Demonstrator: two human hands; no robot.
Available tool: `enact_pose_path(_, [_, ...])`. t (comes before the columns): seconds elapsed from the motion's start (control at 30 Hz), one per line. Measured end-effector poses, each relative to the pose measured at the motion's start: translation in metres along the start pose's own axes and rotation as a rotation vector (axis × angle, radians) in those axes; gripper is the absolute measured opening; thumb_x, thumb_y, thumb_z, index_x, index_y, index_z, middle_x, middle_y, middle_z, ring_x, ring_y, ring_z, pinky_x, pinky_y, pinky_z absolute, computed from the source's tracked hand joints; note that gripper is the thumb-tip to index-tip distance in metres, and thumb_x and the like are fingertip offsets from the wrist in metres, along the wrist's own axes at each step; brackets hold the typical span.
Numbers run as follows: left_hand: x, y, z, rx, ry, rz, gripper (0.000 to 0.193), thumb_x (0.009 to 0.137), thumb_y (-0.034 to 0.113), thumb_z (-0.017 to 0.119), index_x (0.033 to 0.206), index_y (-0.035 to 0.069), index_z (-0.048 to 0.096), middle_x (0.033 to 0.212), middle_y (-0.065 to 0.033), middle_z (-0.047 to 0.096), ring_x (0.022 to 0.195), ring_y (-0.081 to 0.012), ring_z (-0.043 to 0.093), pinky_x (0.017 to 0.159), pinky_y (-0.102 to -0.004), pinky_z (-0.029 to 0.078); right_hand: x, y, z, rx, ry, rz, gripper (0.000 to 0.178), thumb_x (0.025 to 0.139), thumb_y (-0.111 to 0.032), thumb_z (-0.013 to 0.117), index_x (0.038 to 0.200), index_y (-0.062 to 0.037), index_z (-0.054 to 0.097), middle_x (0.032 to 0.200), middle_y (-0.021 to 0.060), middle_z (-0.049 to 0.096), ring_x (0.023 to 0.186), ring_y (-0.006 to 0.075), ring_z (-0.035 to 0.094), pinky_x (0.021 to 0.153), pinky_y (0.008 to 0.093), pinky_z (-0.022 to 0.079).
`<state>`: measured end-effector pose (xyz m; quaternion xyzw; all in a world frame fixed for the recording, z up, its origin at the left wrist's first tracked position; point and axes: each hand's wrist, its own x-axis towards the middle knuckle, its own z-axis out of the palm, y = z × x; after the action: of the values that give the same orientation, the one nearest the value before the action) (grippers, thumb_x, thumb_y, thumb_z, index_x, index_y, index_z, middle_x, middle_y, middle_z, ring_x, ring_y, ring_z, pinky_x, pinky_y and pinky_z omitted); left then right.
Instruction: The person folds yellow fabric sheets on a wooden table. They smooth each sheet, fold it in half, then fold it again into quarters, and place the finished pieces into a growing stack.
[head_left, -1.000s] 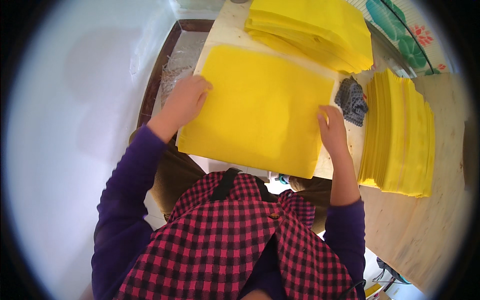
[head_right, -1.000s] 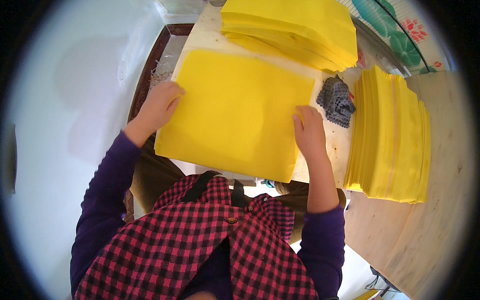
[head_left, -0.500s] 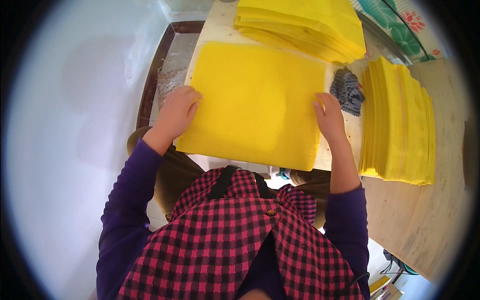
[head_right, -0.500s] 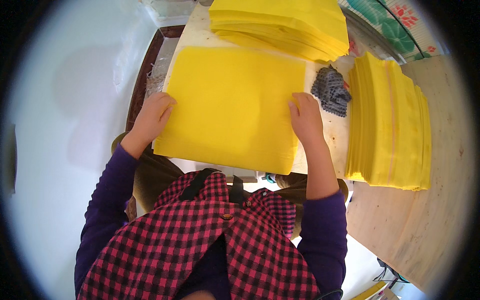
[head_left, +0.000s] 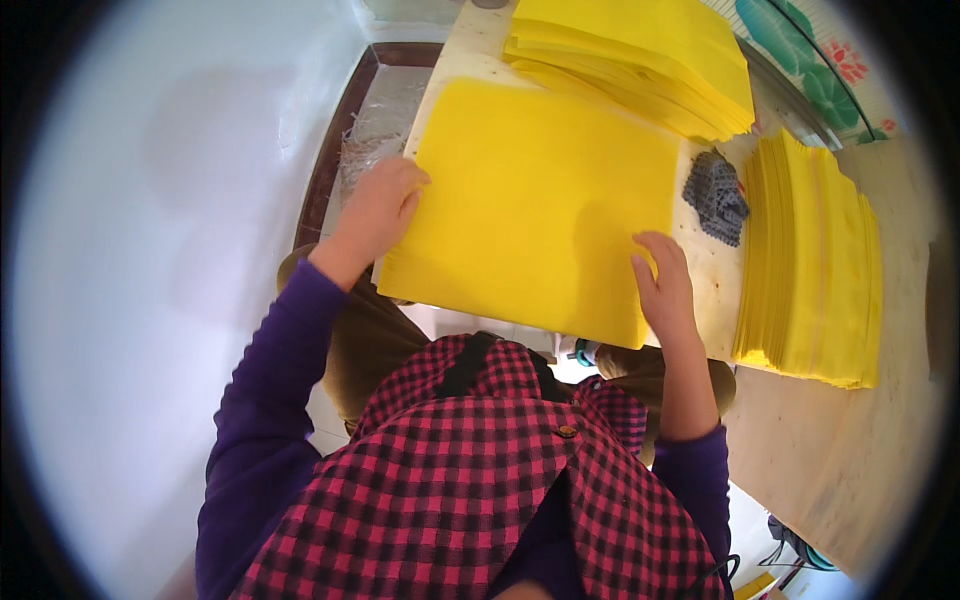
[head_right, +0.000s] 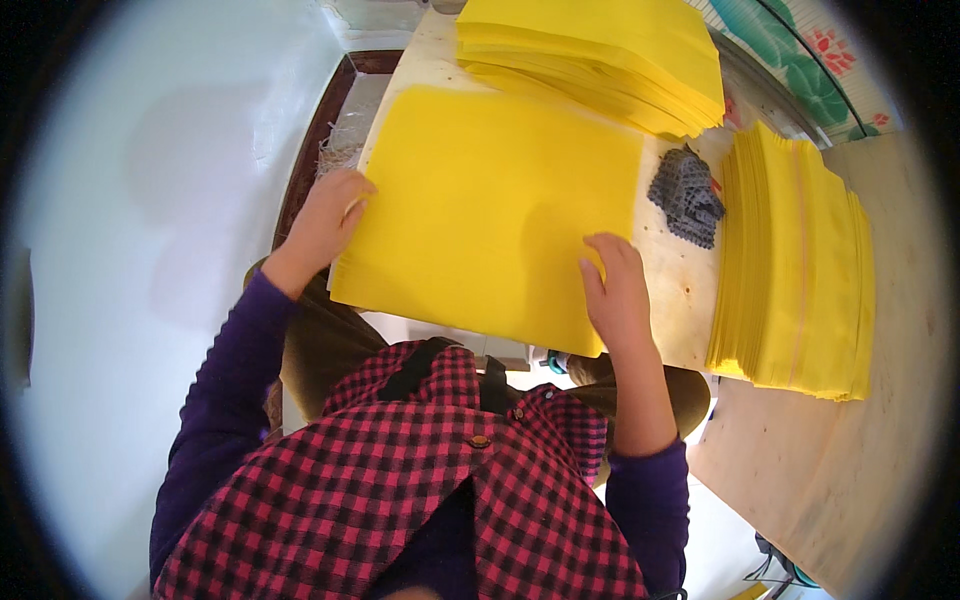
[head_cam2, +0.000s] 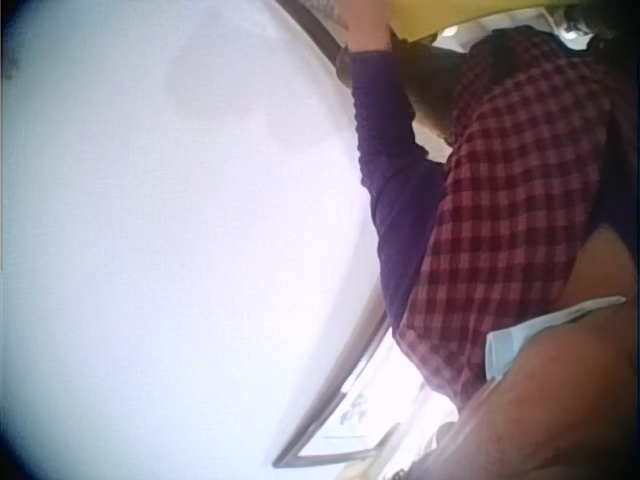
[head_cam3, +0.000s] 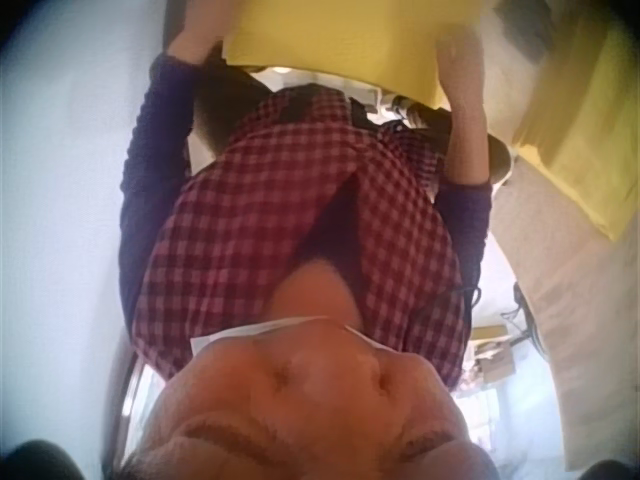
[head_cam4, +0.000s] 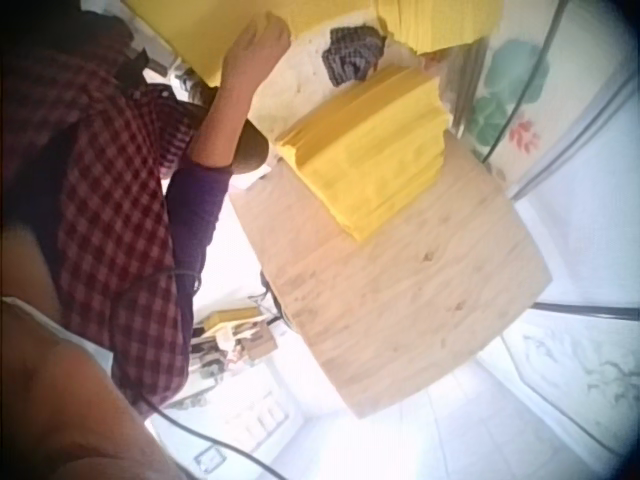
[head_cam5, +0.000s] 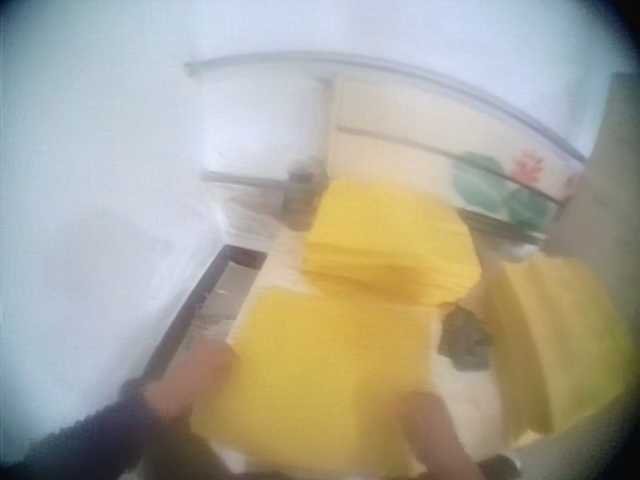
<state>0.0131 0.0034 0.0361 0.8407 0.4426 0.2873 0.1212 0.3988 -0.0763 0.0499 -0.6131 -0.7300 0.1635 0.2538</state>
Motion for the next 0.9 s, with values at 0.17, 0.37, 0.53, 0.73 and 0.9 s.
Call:
enact_pose_path(0.17, [-0.025, 0.008, 0.005, -0.018, -0.073, -0.049, 0.013, 0.078, 0.004, 0.056, 0.090, 0.003, 0.061, 0.097, -0.0141, 0.059, 0.095, -0.0348, 0.056, 0.083, -0.0427, 0.043, -0.028, -0.011, 0.013, 0.017, -0.063, 0.048, 0.028, 0.086, -0.010, 0.059, 0.113, -0.0013, 0.058, 0.121, 0.0184, 0.055, 0.116, 0.0350, 0.048, 0.100, 0.0403, 0.039])
enact_pose_path(0.37, [-0.003, -0.012, -0.003, -0.012, -0.004, -0.053, 0.015, 0.079, 0.004, 0.056, 0.093, 0.003, 0.062, 0.100, -0.0127, 0.061, 0.096, -0.0339, 0.056, 0.083, -0.0425, 0.044, -0.008, -0.006, 0.011, 0.040, -0.011, 0.079, 0.030, 0.087, -0.012, 0.059, 0.115, -0.0010, 0.058, 0.123, 0.0190, 0.054, 0.119, 0.0352, 0.047, 0.102, 0.0405, 0.038])
enact_pose_path(0.53, [-0.028, -0.001, -0.006, -0.023, -0.118, -0.019, 0.016, 0.079, 0.004, 0.056, 0.094, 0.003, 0.062, 0.101, -0.0124, 0.061, 0.096, -0.0344, 0.056, 0.083, -0.0427, 0.044, -0.037, -0.009, 0.008, 0.027, -0.068, 0.137, 0.031, 0.087, -0.013, 0.060, 0.116, -0.0012, 0.057, 0.123, 0.0189, 0.055, 0.117, 0.0349, 0.049, 0.101, 0.0404, 0.038])
enact_pose_path(0.73, [-0.023, -0.006, -0.008, 0.023, 0.030, -0.060, 0.019, 0.082, 0.002, 0.053, 0.099, 0.003, 0.061, 0.106, -0.0143, 0.061, 0.101, -0.0341, 0.056, 0.088, -0.0405, 0.044, -0.027, 0.001, 0.007, 0.139, 0.088, 0.093, 0.033, 0.087, -0.011, 0.060, 0.119, -0.0013, 0.056, 0.123, 0.0179, 0.055, 0.118, 0.0337, 0.050, 0.101, 0.0390, 0.039])
enact_pose_path(0.9, [-0.040, 0.006, -0.009, -0.044, 0.009, -0.014, 0.026, 0.081, 0.005, 0.056, 0.107, 0.003, 0.061, 0.114, -0.0154, 0.060, 0.107, -0.0350, 0.054, 0.096, -0.0424, 0.041, -0.055, 0.021, -0.016, 0.179, 0.209, 0.258, 0.033, 0.090, -0.012, 0.059, 0.121, -0.0015, 0.056, 0.123, 0.0153, 0.057, 0.118, 0.0291, 0.052, 0.101, 0.0357, 0.038])
